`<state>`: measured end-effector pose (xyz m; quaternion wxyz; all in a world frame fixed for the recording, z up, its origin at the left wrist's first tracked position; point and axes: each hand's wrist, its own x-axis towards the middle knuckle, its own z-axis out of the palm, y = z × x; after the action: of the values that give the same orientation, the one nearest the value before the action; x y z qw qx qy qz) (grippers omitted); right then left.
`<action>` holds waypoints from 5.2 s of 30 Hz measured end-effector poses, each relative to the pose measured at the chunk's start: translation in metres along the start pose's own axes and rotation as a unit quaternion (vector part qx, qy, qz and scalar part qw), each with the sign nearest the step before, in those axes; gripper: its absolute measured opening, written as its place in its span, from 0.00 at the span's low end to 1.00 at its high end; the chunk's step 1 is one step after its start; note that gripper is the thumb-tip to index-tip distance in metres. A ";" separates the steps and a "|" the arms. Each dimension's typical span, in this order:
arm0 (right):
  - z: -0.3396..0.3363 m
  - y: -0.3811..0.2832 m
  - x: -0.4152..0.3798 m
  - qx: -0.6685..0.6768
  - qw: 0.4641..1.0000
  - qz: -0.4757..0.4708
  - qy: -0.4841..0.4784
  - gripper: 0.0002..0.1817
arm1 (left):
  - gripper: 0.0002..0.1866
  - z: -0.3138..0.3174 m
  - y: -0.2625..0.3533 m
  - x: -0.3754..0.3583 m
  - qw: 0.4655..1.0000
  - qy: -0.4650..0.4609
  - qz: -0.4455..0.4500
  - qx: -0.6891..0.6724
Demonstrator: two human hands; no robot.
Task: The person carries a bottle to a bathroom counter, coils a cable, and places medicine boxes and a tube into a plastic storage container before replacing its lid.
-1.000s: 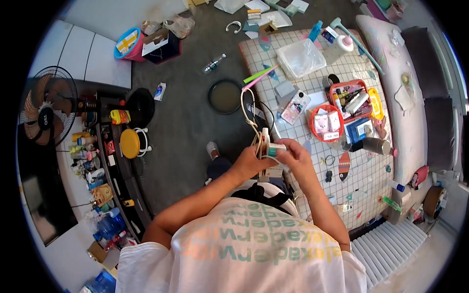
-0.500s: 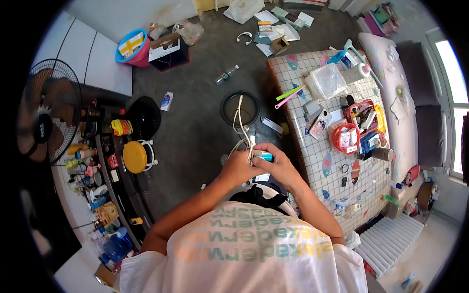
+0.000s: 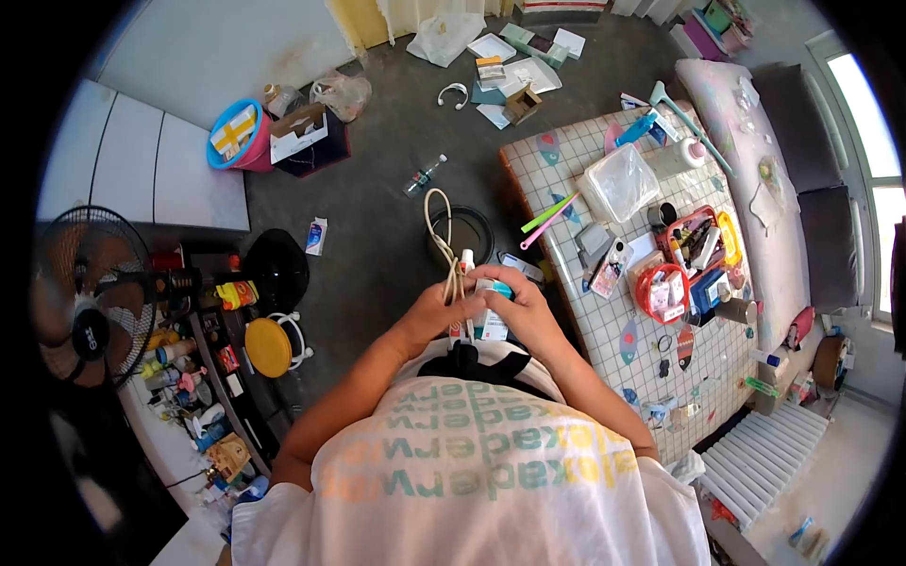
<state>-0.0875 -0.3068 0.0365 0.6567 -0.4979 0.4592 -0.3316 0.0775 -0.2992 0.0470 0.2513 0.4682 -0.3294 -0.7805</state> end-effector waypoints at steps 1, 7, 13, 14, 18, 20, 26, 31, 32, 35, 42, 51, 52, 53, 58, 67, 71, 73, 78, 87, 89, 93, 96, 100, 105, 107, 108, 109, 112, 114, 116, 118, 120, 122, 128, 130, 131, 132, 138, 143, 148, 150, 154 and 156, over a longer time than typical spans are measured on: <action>-0.006 -0.013 0.010 -0.045 0.998 -0.035 -0.006 0.13 | 0.21 -0.003 0.004 0.009 0.999 0.011 0.007 -0.046; -0.034 -0.032 0.064 -0.094 0.991 -0.092 0.007 0.12 | 0.22 -0.011 0.046 0.058 0.990 0.041 0.040 -0.130; -0.034 -0.042 0.137 -0.059 0.993 -0.062 0.081 0.09 | 0.20 -0.054 0.085 0.118 0.988 0.029 0.115 -0.095; -0.030 -0.044 0.152 -0.069 0.991 -0.067 0.089 0.09 | 0.19 -0.069 0.093 0.128 0.988 0.033 0.135 -0.065; -0.005 -0.046 0.229 0.041 0.991 0.015 0.127 0.08 | 0.17 -0.134 0.125 0.174 0.991 0.024 0.090 -0.098; 0.015 -0.057 0.273 0.187 0.966 0.094 0.148 0.08 | 0.16 -0.176 0.151 0.197 0.992 0.000 0.053 -0.117; 0.078 -0.101 0.404 0.168 0.956 0.080 0.225 0.07 | 0.15 -0.294 0.259 0.229 0.999 -0.036 -0.008 -0.030; 0.096 -0.135 0.472 0.170 0.950 0.091 0.247 0.07 | 0.16 -0.350 0.307 0.254 0.997 -0.057 0.049 -0.007; 0.098 -0.137 0.484 0.174 0.949 0.075 0.252 0.07 | 0.17 -0.357 0.312 0.261 0.995 -0.056 0.088 -0.010; 0.095 -0.152 0.508 0.237 0.924 0.079 0.289 0.07 | 0.18 -0.369 0.337 0.274 0.997 -0.062 0.046 -0.011; 0.055 -0.151 0.531 0.225 0.917 0.070 0.321 0.07 | 0.18 -0.365 0.372 0.334 0.997 0.021 0.006 -0.073; -0.096 -0.157 0.573 0.136 0.909 -0.021 0.393 0.06 | 0.08 -0.302 0.427 0.486 0.958 -0.018 -0.012 -0.287; -0.125 -0.161 0.573 0.128 0.907 -0.037 0.399 0.06 | 0.07 -0.287 0.433 0.506 0.950 -0.016 -0.028 -0.311; -0.153 -0.170 0.573 0.159 0.899 -0.037 0.406 0.05 | 0.06 -0.266 0.446 0.526 0.944 -0.001 -0.032 -0.327; -0.285 -0.204 0.553 0.292 0.825 -0.071 0.479 0.07 | 0.05 -0.168 0.499 0.618 0.931 -0.080 -0.018 -0.357; -0.431 -0.226 0.526 0.460 0.717 -0.132 0.507 0.08 | 0.08 -0.047 0.560 0.721 0.937 -0.233 -0.060 -0.254; -0.490 -0.224 0.526 0.461 0.709 -0.153 0.512 0.08 | 0.08 -0.001 0.579 0.772 0.954 -0.245 -0.068 -0.159; -0.527 -0.225 0.530 0.455 0.703 -0.157 0.524 0.08 | 0.08 0.026 0.589 0.805 0.968 -0.240 -0.026 -0.071; -0.634 -0.232 0.558 0.419 0.678 -0.146 0.586 0.08 | 0.10 0.098 0.623 0.906 0.935 -0.231 0.112 0.246; -0.890 -0.285 0.689 0.466 0.669 -0.134 0.563 0.07 | 0.10 0.209 0.769 1.122 0.773 -0.163 0.195 0.582; -0.938 -0.304 0.710 0.463 0.691 -0.148 0.535 0.07 | 0.10 0.226 0.793 1.152 0.760 -0.142 0.188 0.606; -1.021 -0.330 0.738 0.460 0.696 -0.148 0.531 0.08 | 0.10 0.258 0.825 1.206 0.769 -0.123 0.184 0.600; -1.083 -0.336 0.752 0.464 0.700 -0.154 0.520 0.08 | 0.09 0.278 0.842 1.248 0.810 -0.119 0.151 0.554; -1.172 -0.339 0.770 0.470 0.687 -0.152 0.533 0.07 | 0.08 0.321 0.876 1.310 0.850 -0.115 0.126 0.498; -1.303 -0.340 0.800 0.536 0.675 -0.150 0.484 0.06 | 0.09 0.387 0.909 1.400 0.848 -0.119 0.132 0.500; -1.341 -0.348 0.806 0.555 0.657 -0.145 0.489 0.06 | 0.09 0.419 0.928 1.423 0.825 -0.121 0.125 0.537; -1.367 -0.352 0.809 0.557 0.654 -0.144 0.491 0.06 | 0.09 0.437 0.937 1.438 0.828 -0.119 0.137 0.531; -1.390 -0.354 0.813 0.555 0.658 -0.150 0.486 0.07 | 0.09 0.450 0.943 1.450 0.831 -0.116 0.142 0.525; -1.447 -0.367 0.825 0.542 0.671 -0.147 0.484 0.07 | 0.09 0.475 0.957 1.480 0.854 -0.106 0.110 0.497; -1.480 -0.378 0.836 0.531 0.681 -0.147 0.482 0.09 | 0.09 0.484 0.962 1.500 0.866 -0.100 0.087 0.481; -1.513 -0.390 0.852 0.518 0.697 -0.159 0.470 0.10 | 0.09 0.491 0.971 1.526 0.873 -0.093 0.086 0.472; -1.540 -0.403 0.871 0.513 0.698 -0.160 0.473 0.09 | 0.09 0.497 0.984 1.551 0.872 -0.089 0.105 0.470; -1.561 -0.415 0.892 0.514 0.708 -0.176 0.452 0.09 | 0.09 0.501 1.001 1.579 0.878 -0.088 0.117 0.456; -1.581 -0.430 0.912 0.519 0.728 -0.207 0.397 0.08 | 0.10 0.508 1.024 1.602 0.890 -0.093 0.124 0.429; -1.630 -0.465 0.982 0.506 0.735 -0.214 0.397 0.08 | 0.10 0.525 1.095 1.671 0.920 -0.109 0.148 0.346; -1.644 -0.473 0.998 0.490 0.734 -0.200 0.425 0.08 | 0.10 0.535 1.115 1.690 0.920 -0.100 0.145 0.349; -1.650 -0.474 1.004 0.479 0.739 -0.203 0.427 0.08 | 0.10 0.538 1.123 1.700 0.923 -0.105 0.150 0.338; -1.656 -0.473 1.008 0.466 0.742 -0.190 0.442 0.08 | 0.10 0.542 1.129 1.709 0.925 -0.111 0.156 0.327; -1.714 -0.465 1.022 0.438 0.739 -0.146 0.491 0.08 | 0.10 0.575 1.159 1.770 0.930 -0.094 0.151 0.322; -1.780 -0.457 1.032 0.443 0.735 -0.081 0.507 0.08 | 0.12 0.613 1.196 1.831 0.936 -0.071 0.173 0.298; -1.833 -0.465 1.062 0.442 0.796 -0.027 0.411 0.09 | 0.11 0.636 1.253 1.897 0.972 0.038 0.184 0.143; -1.850 -0.467 1.078 0.425 0.831 -0.047 0.357 0.09 | 0.12 0.615 1.280 1.924 0.970 0.134 0.193 0.059; -1.865 -0.474 1.107 0.409 0.867 -0.027 0.282 0.09 | 0.12 0.499 1.319 1.928 0.902 0.287 0.318 -0.052; -1.870 -0.479 1.125 0.379 0.890 0.015 0.254 0.09 | 0.13 0.430 1.337 1.894 0.845 0.365 0.385 -0.062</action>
<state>-1.4188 -2.1006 0.0344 0.6613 -0.1029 0.4567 -0.5862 -1.0209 -2.3844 0.1262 0.6622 0.5384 -0.3181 -0.4129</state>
